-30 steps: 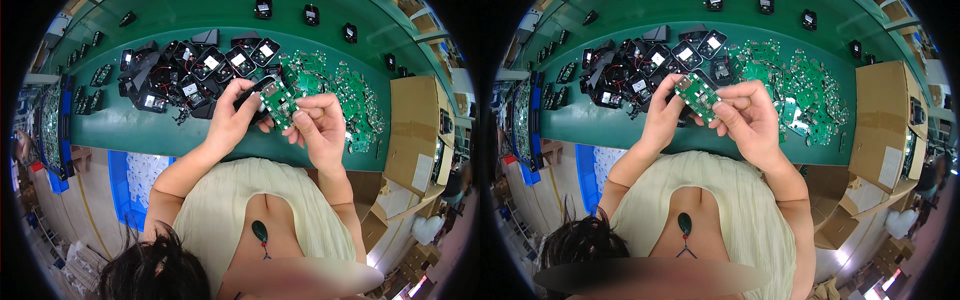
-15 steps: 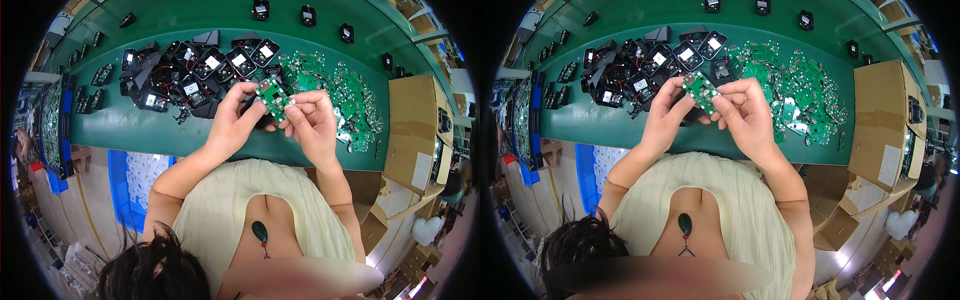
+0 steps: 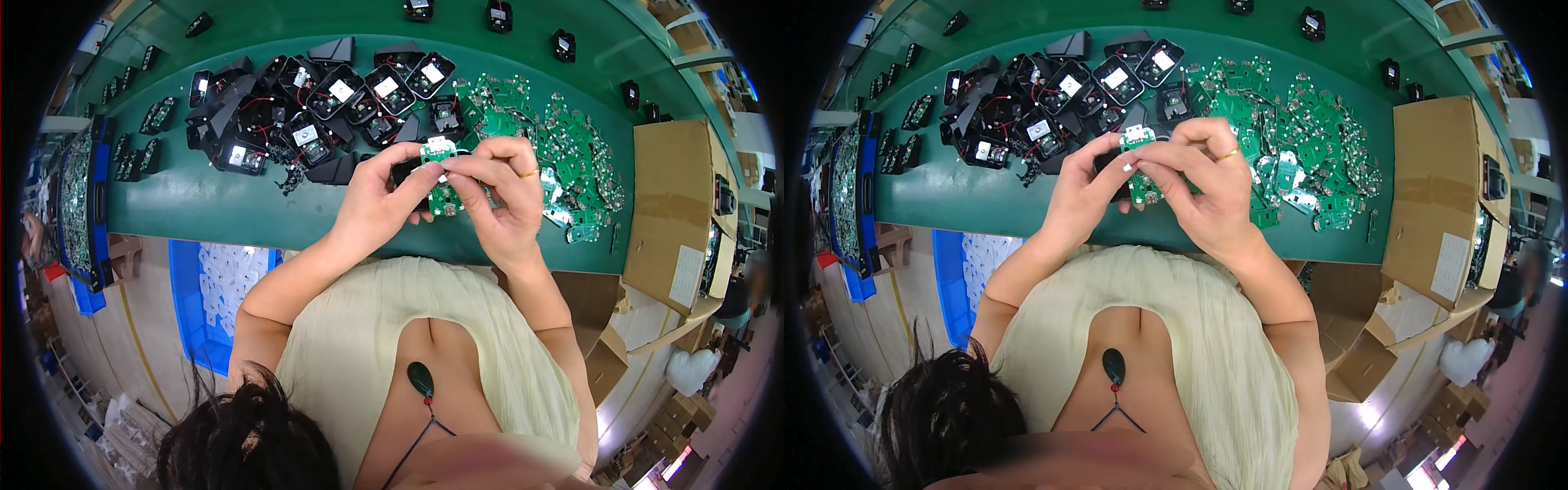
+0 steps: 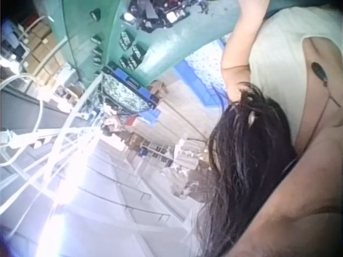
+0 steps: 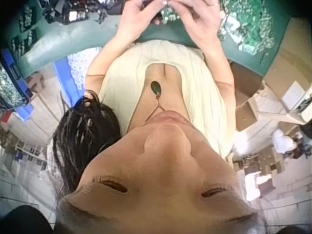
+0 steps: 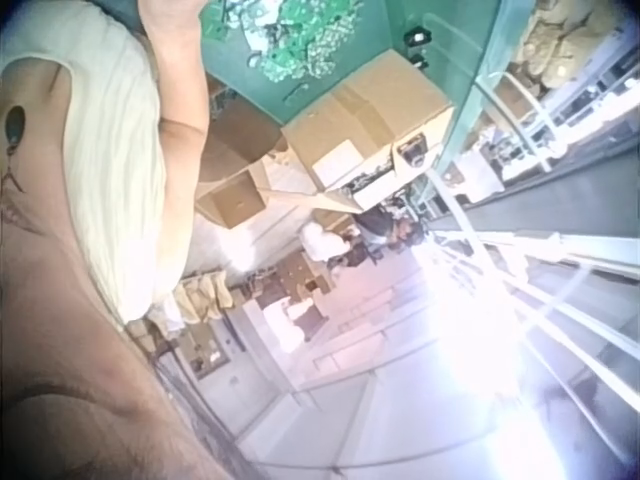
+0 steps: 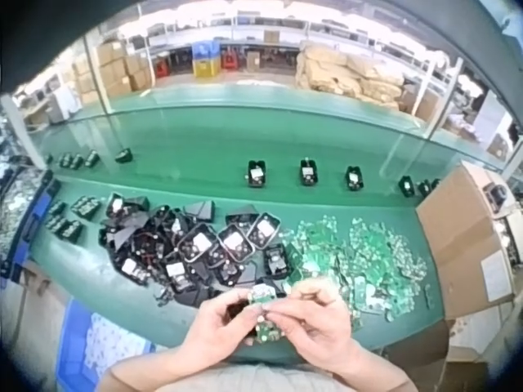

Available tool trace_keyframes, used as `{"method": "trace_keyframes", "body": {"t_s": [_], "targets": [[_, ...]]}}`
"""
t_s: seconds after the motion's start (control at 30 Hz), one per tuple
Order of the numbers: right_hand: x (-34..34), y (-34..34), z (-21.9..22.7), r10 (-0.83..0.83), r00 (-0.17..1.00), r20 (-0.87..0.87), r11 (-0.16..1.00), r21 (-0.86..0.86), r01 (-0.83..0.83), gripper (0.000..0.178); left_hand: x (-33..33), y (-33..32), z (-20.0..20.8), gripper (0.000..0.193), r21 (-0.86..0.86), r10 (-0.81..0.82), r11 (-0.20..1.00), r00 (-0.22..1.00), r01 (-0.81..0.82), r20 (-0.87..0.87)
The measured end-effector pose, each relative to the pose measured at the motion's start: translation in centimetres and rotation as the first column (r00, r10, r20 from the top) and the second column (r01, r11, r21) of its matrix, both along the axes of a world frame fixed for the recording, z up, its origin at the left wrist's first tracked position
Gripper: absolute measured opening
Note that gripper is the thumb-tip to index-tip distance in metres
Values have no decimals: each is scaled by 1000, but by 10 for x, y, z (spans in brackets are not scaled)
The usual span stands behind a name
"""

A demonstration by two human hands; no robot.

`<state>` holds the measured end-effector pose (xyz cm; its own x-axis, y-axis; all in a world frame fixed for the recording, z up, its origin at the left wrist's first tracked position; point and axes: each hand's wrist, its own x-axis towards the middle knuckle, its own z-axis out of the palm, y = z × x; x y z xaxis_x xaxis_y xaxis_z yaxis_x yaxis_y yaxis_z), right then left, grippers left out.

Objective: The person picks up a plastic housing and a circuit board, connects a wire from the housing to the board, and fits the board into the housing. After pressing the components together, they place the unit on the table and repeat the process.

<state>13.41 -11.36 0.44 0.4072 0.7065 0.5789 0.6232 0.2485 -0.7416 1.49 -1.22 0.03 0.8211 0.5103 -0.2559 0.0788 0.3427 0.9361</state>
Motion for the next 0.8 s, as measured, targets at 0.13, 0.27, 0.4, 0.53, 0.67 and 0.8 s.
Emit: {"method": "trace_keyframes", "body": {"t_s": [0.13, 0.27, 0.4, 0.53, 0.67, 0.8], "targets": [[1, 1, 1, 32, 998, -53, 999, -29, -33, 18, 3, -1, 5, 22, 119, 33, 992, 999, -36, 26], [5, 7, -2, 58, 996, -71, 997, -45, -61, 18, 7, -3, -2, 27, 227, 44, 972, 993, -68, 109], [6, 10, 1, 23, 992, -128, 1000, -17, -25, 15, 5, -1, -1, 26, 146, 95, 983, 986, -115, 135], [7, 11, -1, 42, 999, 15, 998, -44, -42, 14, 5, 2, 5, 26, 109, 38, 993, 995, -49, 95], [12, 12, 0, -68, 985, 162, 997, -28, 73, 17, 4, 4, -2, 24, 338, 123, 929, 988, -148, 95], [18, 15, -1, -75, 964, 256, 994, -57, 93, 19, 5, 4, -6, 23, 660, 168, 712, 971, -240, 172]]}}
